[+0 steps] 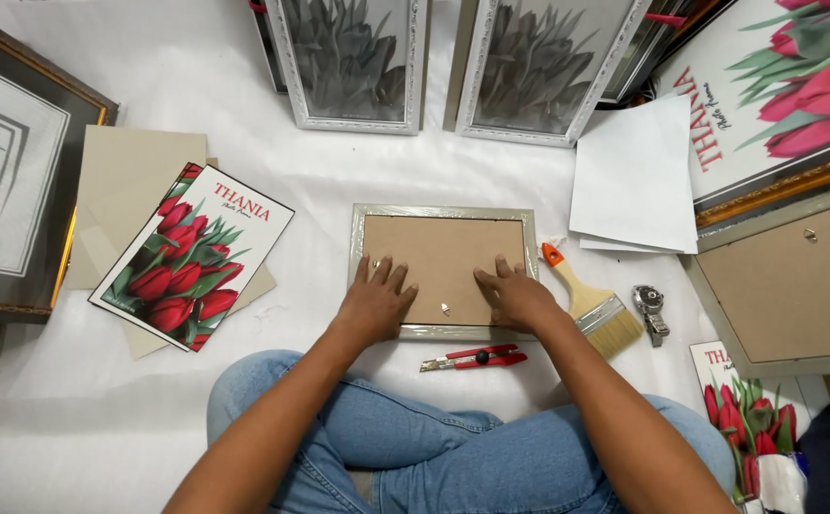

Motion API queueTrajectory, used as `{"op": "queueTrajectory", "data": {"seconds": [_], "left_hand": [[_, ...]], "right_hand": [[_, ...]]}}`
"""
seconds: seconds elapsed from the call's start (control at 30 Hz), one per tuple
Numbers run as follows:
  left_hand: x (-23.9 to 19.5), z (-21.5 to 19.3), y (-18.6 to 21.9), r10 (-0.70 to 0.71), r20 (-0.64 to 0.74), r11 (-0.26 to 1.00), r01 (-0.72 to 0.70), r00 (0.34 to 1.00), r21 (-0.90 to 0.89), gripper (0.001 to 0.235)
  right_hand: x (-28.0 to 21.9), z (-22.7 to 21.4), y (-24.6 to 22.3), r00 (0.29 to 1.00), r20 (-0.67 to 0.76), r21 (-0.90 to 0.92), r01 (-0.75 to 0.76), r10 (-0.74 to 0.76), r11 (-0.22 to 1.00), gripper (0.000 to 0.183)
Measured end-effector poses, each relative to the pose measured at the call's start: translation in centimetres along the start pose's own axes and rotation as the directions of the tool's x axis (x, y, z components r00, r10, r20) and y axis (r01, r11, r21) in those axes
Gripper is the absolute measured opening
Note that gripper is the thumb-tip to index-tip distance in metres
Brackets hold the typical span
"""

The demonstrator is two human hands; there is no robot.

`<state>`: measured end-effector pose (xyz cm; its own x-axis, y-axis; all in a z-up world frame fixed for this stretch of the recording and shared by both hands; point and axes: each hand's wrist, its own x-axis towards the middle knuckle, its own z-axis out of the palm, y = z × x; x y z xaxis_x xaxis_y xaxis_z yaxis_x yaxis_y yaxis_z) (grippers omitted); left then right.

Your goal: Assembling a picture frame by cleaning the glass and securing the backing

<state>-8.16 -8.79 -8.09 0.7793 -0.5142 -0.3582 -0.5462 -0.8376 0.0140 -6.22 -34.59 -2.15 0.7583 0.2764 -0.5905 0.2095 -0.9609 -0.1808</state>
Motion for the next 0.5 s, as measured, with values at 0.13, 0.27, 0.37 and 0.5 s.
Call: {"op": "queueTrajectory", "data": {"seconds": [0.13, 0.27, 0.37, 0.5], "left_hand": [[0.1, 2.5, -1.4, 0.077, -0.081, 0.994, -0.07, 0.994, 0.079, 0.073], [0.4, 3.8, -0.3, 0.151, -0.144, 0.98, -0.13, 0.978, 0.148, 0.064], [0.5, 4.6, 0.3, 0.143, -0.163, 0.982, -0.12, 0.976, 0.143, 0.061], [0.5, 6.0, 0.5, 0.15, -0.235, 0.982, -0.116, 0.96, 0.151, 0.056]], "right_hand": [[0.4, 0.3, 0.0, 1.0, 0.006, -0.019, -0.004, 0.004, 1.0, 0.079], [0.9, 0.3, 0.2, 1.0, 0.014, -0.021, -0.021, 0.021, 1.0, 0.079], [1.1, 0.5, 0.3, 0.999, 0.014, -0.004, -0.033, 0.033, 0.999, 0.079], [1.0, 0.4, 0.2, 0.998, 0.014, 0.022, -0.056, 0.056, 0.998, 0.074]]}}
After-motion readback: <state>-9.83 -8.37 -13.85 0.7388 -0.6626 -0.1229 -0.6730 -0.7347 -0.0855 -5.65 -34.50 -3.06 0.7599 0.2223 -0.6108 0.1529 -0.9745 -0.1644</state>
